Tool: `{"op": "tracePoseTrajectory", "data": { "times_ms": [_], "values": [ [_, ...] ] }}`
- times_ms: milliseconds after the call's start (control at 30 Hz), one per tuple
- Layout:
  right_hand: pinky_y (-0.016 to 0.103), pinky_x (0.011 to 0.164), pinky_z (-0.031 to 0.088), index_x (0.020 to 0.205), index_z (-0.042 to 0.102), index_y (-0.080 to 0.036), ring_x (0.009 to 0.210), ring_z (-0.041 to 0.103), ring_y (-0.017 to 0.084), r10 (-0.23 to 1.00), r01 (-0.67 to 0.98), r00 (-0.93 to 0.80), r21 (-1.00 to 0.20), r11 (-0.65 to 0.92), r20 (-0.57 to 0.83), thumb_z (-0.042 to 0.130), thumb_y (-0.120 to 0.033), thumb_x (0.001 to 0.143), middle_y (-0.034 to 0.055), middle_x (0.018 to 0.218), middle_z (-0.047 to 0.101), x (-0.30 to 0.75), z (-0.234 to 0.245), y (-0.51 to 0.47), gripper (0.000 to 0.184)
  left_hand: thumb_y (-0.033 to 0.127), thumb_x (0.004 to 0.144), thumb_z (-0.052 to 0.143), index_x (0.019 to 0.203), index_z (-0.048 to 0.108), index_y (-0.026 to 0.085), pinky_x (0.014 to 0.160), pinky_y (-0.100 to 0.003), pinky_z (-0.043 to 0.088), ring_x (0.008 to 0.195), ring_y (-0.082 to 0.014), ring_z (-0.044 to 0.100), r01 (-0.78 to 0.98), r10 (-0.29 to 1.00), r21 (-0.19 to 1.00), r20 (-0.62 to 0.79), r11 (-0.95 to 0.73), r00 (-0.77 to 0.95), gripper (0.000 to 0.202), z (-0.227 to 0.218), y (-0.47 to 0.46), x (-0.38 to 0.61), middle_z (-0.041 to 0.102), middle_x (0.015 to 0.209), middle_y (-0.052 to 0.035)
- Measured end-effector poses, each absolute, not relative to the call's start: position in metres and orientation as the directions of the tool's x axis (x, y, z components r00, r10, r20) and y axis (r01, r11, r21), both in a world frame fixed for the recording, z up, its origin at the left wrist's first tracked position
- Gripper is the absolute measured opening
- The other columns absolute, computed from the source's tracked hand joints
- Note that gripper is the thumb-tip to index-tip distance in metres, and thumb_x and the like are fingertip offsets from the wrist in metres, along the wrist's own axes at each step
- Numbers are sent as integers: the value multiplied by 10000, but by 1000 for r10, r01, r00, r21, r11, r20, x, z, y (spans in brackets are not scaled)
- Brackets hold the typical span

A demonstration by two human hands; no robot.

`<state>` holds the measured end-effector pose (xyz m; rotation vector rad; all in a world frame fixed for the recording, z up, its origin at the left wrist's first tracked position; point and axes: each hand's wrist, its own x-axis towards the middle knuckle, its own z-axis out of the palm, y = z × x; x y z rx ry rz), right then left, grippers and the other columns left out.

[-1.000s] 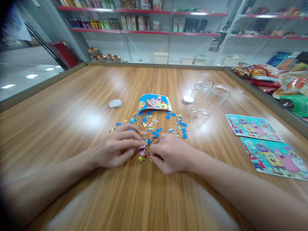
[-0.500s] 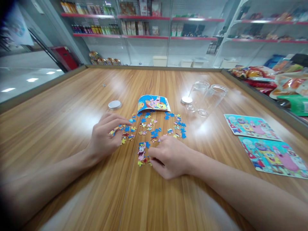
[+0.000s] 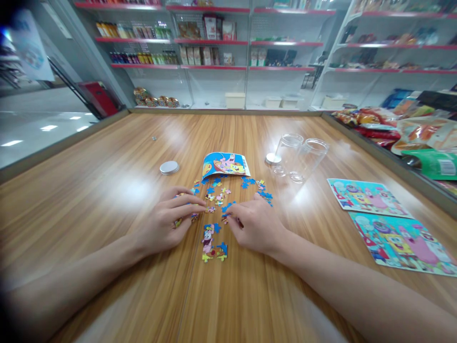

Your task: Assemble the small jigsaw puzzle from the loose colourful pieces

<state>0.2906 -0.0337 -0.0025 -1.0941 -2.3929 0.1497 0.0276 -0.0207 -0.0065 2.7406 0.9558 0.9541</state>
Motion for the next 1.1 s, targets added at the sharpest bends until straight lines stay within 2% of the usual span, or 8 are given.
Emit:
{"op": "tracePoseTrajectory", "data": {
  "times_ms": [167,333,467,600,733,867,1100],
  "values": [
    [315,732,334,952,713,-189,607,589,138,661,589,-590,-313,745,464,569,-213,907,-11,669,672,287,-1,-37,153,75,837,577,1165,692,236,1008,-528,439,1146,-285,512,531,585,259,472,-807,660,383,-4,-25,29,699,1174,-32],
    [315,704,357,897,714,-178,495,491,120,696,663,-467,-305,684,546,540,-121,835,-27,559,609,291,-3,-35,194,113,858,587,1098,724,222,930,-491,465,1048,-270,526,549,601,258,457,-795,655,297,-2,-26,31,686,1066,-63],
    [330,723,380,896,717,-186,540,552,144,745,700,-491,-305,646,452,574,-213,864,-8,592,645,291,0,-34,148,104,847,590,1071,726,207,880,-465,484,990,-257,522,513,579,278,496,-812,647,282,-1,-27,30,667,974,-76],
    [347,765,389,909,716,-206,608,611,174,776,722,-520,-302,623,356,627,-310,876,-4,611,667,288,1,-38,141,66,809,569,1075,710,219,875,-455,503,960,-242,532,347,453,294,518,-891,725,338,4,-31,30,664,998,-77],
    [335,740,377,890,712,-214,630,598,183,782,737,-507,-289,611,362,643,-268,861,8,643,681,287,0,-39,92,44,768,556,1084,688,222,948,-477,501,974,-240,574,191,308,301,413,-934,857,386,10,-35,32,694,1027,-70],
    [335,762,374,815,689,-186,590,565,161,781,738,-528,-275,616,334,599,-208,865,9,627,652,289,-1,-37,105,31,762,559,1113,675,215,980,-489,498,1005,-244,599,179,298,303,407,-936,864,413,9,-34,34,702,1075,-72],
    [332,753,348,893,710,-183,632,569,172,763,728,-520,-269,631,383,564,-181,880,17,669,670,287,1,-38,147,20,781,542,1101,672,197,983,-486,497,1023,-244,589,170,297,299,456,-939,839,389,6,-33,34,717,1061,-67]
  ]
}}
